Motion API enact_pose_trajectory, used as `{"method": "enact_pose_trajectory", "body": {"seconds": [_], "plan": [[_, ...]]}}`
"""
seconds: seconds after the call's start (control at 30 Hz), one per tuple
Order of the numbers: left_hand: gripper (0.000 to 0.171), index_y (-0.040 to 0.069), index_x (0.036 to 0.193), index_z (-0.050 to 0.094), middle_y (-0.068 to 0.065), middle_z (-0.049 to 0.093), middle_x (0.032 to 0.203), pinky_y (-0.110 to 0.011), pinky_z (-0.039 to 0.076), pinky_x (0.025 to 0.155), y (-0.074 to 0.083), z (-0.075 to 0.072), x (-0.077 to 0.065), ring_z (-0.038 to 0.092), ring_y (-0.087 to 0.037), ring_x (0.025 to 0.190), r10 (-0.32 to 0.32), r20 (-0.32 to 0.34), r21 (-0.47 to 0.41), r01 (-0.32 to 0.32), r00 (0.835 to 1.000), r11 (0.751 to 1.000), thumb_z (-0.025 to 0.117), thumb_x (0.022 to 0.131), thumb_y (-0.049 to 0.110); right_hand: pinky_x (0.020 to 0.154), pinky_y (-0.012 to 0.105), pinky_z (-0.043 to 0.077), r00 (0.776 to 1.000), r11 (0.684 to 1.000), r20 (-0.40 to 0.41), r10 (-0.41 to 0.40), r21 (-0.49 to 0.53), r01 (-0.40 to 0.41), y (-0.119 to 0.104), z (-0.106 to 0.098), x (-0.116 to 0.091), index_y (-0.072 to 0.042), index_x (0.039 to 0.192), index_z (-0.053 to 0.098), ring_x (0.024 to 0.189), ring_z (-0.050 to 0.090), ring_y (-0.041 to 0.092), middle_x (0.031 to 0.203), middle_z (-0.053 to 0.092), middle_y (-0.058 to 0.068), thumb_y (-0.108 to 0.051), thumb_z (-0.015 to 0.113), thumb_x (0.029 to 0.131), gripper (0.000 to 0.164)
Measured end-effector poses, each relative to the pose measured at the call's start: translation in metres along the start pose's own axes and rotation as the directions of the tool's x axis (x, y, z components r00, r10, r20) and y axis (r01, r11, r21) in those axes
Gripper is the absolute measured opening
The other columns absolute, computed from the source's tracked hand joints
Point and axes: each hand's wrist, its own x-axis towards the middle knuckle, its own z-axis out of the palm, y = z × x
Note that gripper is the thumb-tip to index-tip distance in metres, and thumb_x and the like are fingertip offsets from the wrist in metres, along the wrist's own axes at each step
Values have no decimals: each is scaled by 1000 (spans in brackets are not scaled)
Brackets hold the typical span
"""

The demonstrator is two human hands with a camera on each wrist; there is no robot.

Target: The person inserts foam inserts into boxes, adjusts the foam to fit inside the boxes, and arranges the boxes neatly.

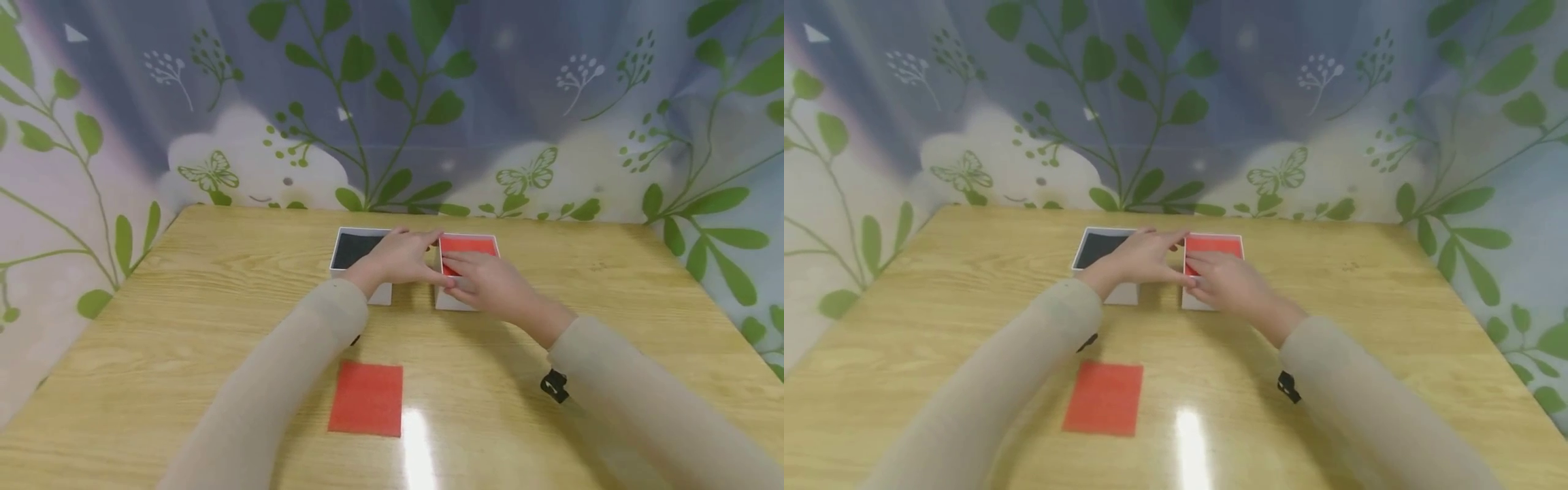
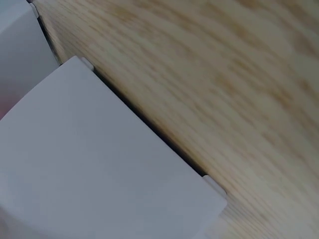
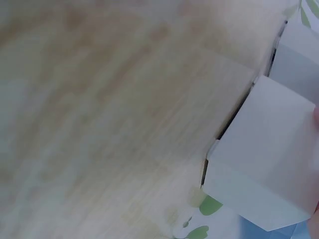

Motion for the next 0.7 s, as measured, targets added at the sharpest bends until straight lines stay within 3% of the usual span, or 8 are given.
{"method": "enact_pose_trajectory", "body": {"seconds": [0.17, 0.5, 0.7], "plan": [[104, 14, 149, 22, 4, 46, 139, -39, 13, 111, 2, 2, 1, 45, -8, 123, -9, -5, 0, 9, 1000, 1000, 56, 72, 75, 91, 46, 45, 998, 998, -35, -47, 36, 48, -4, -2, -7, 3, 125, 58, 117, 51, 32, 127, 56, 18, -14, 70, 84, 45], [104, 14, 149, 23, 5, 50, 135, -39, 14, 110, 3, 1, -2, 49, -7, 118, -9, -8, -24, 9, 1000, 1000, 58, 71, 73, 84, 42, 50, 995, 998, -87, -48, 35, 51, -9, -2, -14, 0, 116, 64, 106, 58, 30, 116, 61, 15, -4, 68, 83, 33], [104, 13, 149, 23, 4, 52, 133, -40, 14, 110, 2, -1, -3, 52, -8, 115, 9, -16, -45, -10, 1000, 999, 58, 71, 73, 78, 36, 51, 979, 996, -186, -78, 14, 82, -10, -1, -14, -3, 102, 68, 93, 59, 25, 100, 61, 9, 2, 70, 80, 22]]}}
